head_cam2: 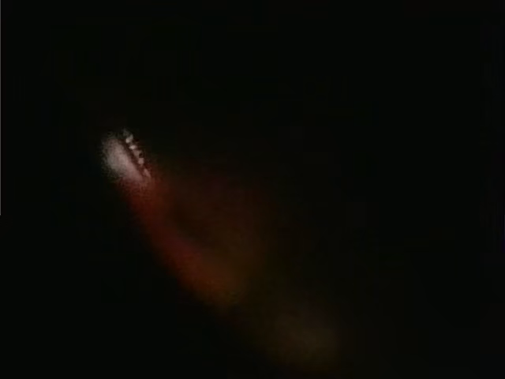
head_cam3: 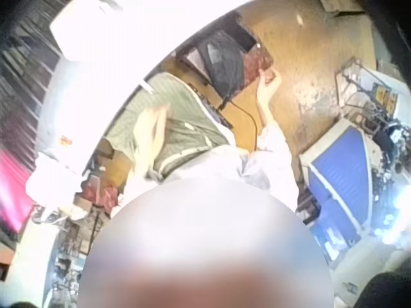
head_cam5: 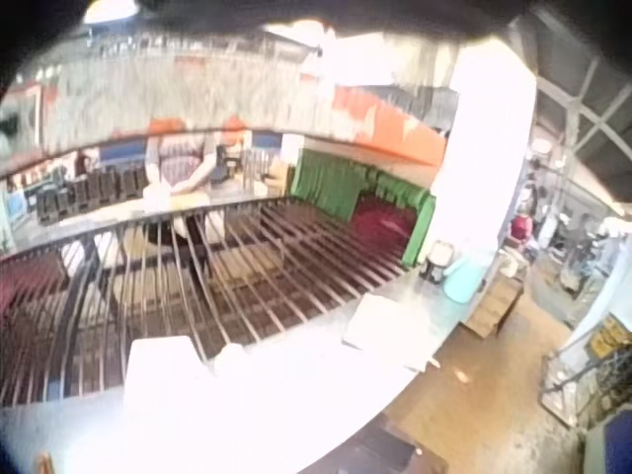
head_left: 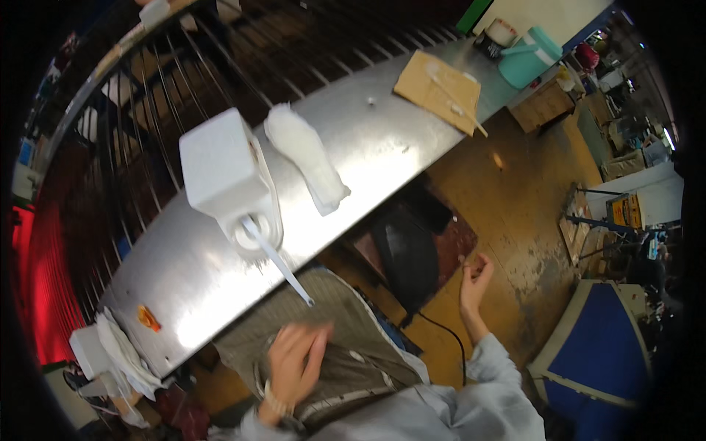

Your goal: The person prepares a small amount of white paste on a cardboard piece, then uses a toothbrush to apply the paste to the sole and edges of a brown shoe. The person repeatedly dips the brush into a white container and scrubs the shoe surface.

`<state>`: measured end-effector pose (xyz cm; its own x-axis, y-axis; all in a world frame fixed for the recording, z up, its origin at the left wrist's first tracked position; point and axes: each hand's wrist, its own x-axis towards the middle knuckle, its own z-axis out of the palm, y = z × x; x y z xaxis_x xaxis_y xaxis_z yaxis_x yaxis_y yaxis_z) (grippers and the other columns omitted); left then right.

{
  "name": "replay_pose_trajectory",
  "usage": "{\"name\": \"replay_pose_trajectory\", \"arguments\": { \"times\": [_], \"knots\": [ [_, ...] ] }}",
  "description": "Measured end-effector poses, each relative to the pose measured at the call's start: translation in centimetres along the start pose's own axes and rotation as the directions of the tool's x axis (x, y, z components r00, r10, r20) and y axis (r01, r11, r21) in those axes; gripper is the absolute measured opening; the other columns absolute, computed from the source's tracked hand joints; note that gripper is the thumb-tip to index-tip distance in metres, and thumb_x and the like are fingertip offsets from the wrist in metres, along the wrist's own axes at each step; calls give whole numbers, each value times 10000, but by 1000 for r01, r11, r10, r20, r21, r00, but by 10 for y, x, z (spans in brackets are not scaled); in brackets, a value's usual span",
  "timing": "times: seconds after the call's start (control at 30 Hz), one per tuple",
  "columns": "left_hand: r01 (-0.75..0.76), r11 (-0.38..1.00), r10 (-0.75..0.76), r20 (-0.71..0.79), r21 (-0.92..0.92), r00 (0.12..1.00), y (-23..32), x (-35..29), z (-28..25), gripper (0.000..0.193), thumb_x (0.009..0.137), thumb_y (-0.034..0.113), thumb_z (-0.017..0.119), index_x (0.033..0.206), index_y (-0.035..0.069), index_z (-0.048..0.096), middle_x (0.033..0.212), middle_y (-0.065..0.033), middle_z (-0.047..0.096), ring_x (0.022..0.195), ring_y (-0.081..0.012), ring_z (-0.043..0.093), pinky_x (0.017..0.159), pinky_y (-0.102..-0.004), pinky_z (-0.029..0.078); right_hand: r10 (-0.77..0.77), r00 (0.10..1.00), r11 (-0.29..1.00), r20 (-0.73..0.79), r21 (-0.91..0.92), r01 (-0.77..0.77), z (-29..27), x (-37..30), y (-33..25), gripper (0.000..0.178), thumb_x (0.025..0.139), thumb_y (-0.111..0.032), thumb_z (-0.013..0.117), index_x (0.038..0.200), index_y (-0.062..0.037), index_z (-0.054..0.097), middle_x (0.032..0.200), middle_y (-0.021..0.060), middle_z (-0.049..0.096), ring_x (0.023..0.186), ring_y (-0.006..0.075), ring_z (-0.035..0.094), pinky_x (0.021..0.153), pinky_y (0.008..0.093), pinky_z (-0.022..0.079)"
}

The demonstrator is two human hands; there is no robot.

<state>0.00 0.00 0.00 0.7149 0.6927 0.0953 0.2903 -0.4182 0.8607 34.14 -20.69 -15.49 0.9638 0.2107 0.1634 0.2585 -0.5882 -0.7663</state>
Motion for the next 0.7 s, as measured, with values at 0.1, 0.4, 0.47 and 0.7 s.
{"name": "replay_pose_trajectory", "arguments": {
  "times": [0.1, 0.4, 0.47, 0.7],
  "knots": [
    [-307, 947, 309, -8, 89, 951, -53, 48, 63, 278, 965, 33, 605, 1230, -8, 676, 1080, -180, 688, 951, -372, 660, 859, -415, 531, 673, 739, 739, 31, -46, -672, 17, -27, 78, 640, 947, -405, 745, 1362, 20, 506, 1269, 137, 547, 1082, 236, 552, 953, 363, 459],
    [257, 826, -526, 526, 501, 668, -207, 188, 198, 488, 1012, 217, 493, 1432, -32, 489, 1285, -336, 596, 1244, -482, 556, 1077, -485, 440, 480, 834, 821, 273, 194, -536, 76, -70, 142, 920, 1007, -543, 609, 1578, 63, 218, 1627, 225, 314, 1467, 340, 365, 1204, 388, 285],
    [246, 821, -531, 531, 515, 661, -221, 186, 204, 488, 1012, 223, 499, 1434, -23, 491, 1285, -327, 598, 1241, -475, 559, 1074, -485, 443, 411, 887, 882, 211, 151, -445, 79, -74, 145, 847, 1042, -502, 569, 1574, 65, 230, 1642, 215, 299, 1485, 342, 340, 1221, 381, 250],
    [229, 824, -526, 548, 519, 650, -229, 176, 204, 489, 1015, 244, 521, 1443, 8, 498, 1285, -296, 604, 1231, -448, 567, 1062, -484, 451, 388, 858, 878, 338, 149, -455, 64, -105, 141, 610, 1083, -397, 508, 1477, 60, 423, 1532, 262, 459, 1416, 368, 446, 1174, 426, 316]
  ]
}}
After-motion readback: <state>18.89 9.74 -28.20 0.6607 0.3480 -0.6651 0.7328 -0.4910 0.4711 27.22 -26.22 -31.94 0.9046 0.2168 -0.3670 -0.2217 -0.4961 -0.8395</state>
